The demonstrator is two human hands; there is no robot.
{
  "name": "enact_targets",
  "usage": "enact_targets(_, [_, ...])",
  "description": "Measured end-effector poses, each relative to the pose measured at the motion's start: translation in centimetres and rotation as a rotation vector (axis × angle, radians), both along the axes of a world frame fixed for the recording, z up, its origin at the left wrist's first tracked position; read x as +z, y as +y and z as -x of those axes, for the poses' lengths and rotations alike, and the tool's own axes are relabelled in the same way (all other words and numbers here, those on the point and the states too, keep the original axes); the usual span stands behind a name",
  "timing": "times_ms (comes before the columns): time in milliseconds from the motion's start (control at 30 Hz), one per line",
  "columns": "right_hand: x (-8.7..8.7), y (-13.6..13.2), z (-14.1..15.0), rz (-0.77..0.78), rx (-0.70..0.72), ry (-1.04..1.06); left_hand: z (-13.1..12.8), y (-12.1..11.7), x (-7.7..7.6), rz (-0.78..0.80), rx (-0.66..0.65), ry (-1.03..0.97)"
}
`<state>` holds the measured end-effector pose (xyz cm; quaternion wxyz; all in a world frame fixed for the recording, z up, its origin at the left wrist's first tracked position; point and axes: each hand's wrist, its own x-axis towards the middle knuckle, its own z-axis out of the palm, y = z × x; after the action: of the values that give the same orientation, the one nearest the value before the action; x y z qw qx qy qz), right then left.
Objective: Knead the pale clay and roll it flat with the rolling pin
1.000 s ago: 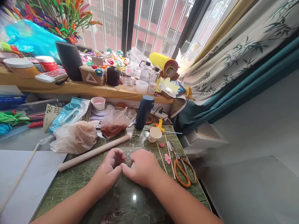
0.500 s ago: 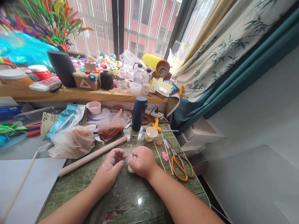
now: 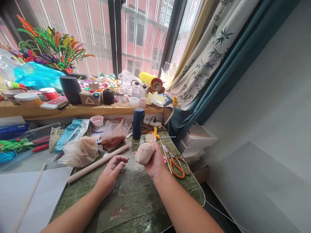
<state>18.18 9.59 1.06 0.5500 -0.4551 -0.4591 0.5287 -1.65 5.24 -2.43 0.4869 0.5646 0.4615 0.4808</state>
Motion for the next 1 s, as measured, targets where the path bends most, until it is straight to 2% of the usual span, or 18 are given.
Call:
enact_targets(100, [-1.3, -1.6, 0.8, 0.009, 0.011, -0.020, 0.1, -0.3, 0.0, -0.098, -0.111, 0.024])
enact_targets(233, [-2.6, -2.6, 0.9, -0.061, -0.046, -0.214, -0.3, -0.8, 0.0, -0.102, -0.177, 0.296])
enact_targets(300, [-1.9, -2.3, 0.7, -0.091, -0.040, -0.252, -0.5, -0.8, 0.0, -0.079, -0.194, 0.384])
enact_targets(400, [0.7, -1.2, 1.2, -0.166, 0.036, -0.344, -0.9, -0.9, 0.1, -0.023, -0.194, 0.349])
enact_targets(467, [2.4, -0.3, 2.4, -0.210, 0.153, -0.534, -1.0, -1.0, 0.0, 0.017, -0.214, 0.265])
enact_targets(533, [3.2, 0.6, 3.8, -0.167, 0.268, -0.756, -0.9, -1.3, 0.0, 0.009, -0.228, 0.191])
enact_targets(600, [3.1, 1.0, 4.7, -0.096, 0.345, -0.889, -0.7, -1.5, 0.0, -0.020, -0.161, 0.126])
enact_targets(667, [2.7, 0.8, 4.9, -0.060, 0.415, -0.938, -0.3, -1.3, 0.1, -0.030, 0.005, 0.023])
enact_targets(733, [2.4, -0.3, 4.3, -0.079, 0.522, -0.993, 0.3, -0.8, 0.3, -0.021, 0.200, -0.076])
enact_targets(800, [2.4, -2.0, 3.4, -0.146, 0.631, -1.083, 0.7, -0.1, 0.4, 0.010, 0.325, -0.122])
enact_targets(867, [2.6, -4.0, 2.6, -0.217, 0.668, -1.157, 0.8, 0.5, 0.4, 0.058, 0.362, -0.143])
enact_targets(1000, [2.2, -6.6, 2.0, -0.282, 0.607, -1.242, 0.4, 0.6, 0.3, 0.099, 0.370, -0.069])
